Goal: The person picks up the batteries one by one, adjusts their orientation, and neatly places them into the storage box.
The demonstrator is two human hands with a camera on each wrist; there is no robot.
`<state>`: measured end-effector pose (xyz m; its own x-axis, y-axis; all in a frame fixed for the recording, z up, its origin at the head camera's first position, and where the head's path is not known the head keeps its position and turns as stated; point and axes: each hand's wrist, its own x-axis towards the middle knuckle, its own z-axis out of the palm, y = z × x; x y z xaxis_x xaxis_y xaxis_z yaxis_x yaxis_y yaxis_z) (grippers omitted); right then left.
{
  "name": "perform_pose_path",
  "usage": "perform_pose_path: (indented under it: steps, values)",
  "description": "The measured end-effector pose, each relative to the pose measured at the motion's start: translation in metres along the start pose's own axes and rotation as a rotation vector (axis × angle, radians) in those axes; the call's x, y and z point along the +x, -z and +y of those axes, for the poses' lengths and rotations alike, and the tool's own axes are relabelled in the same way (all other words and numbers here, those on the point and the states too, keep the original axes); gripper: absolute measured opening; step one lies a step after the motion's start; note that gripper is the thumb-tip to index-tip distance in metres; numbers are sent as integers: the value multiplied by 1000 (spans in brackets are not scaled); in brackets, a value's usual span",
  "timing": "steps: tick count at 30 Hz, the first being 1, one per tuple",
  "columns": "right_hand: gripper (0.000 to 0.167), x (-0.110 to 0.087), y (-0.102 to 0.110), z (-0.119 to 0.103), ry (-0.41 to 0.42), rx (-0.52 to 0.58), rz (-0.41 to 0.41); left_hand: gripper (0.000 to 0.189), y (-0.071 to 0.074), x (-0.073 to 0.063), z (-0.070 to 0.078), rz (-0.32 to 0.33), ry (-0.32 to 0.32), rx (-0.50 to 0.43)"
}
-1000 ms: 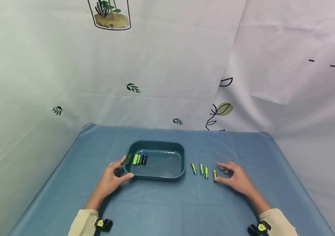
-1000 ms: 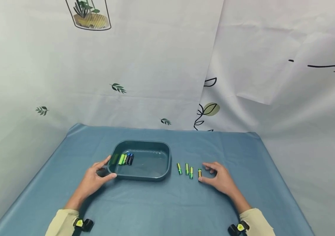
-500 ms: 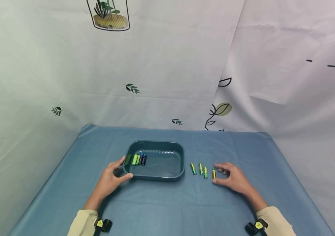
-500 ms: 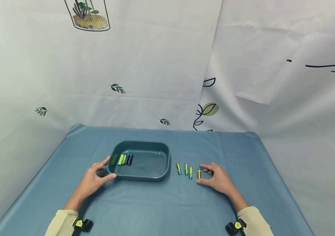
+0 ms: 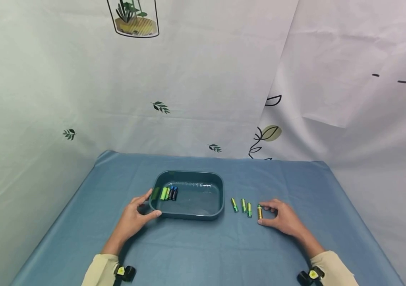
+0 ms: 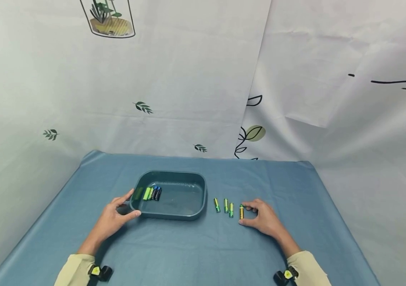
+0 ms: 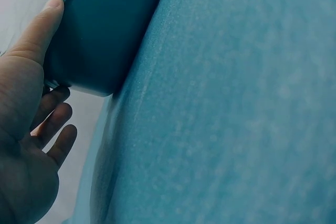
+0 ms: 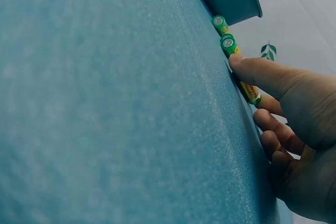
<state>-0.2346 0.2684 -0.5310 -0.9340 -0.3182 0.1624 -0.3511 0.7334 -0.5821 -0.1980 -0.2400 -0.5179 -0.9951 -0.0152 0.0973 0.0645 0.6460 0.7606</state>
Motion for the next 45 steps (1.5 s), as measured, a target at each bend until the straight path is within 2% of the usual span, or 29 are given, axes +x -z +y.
perform_pose_path:
  steps: [8,19,24,28,45]
  values:
    - [55,0,-2,-1,-37,1,8,93,-1,0,-1,-3,3,-16]
    - [50,4,-3,-5,-16,13,125,92,0,2,0,-2,-5,-15]
    - [51,7,-4,-20,-32,50,198,92,0,2,-1,-8,-3,-7]
    - [52,13,-4,-33,-25,46,219,93,0,1,-1,-14,-1,-10]
    - [56,60,-13,-93,61,143,188,91,-1,1,-2,-12,-1,-29]
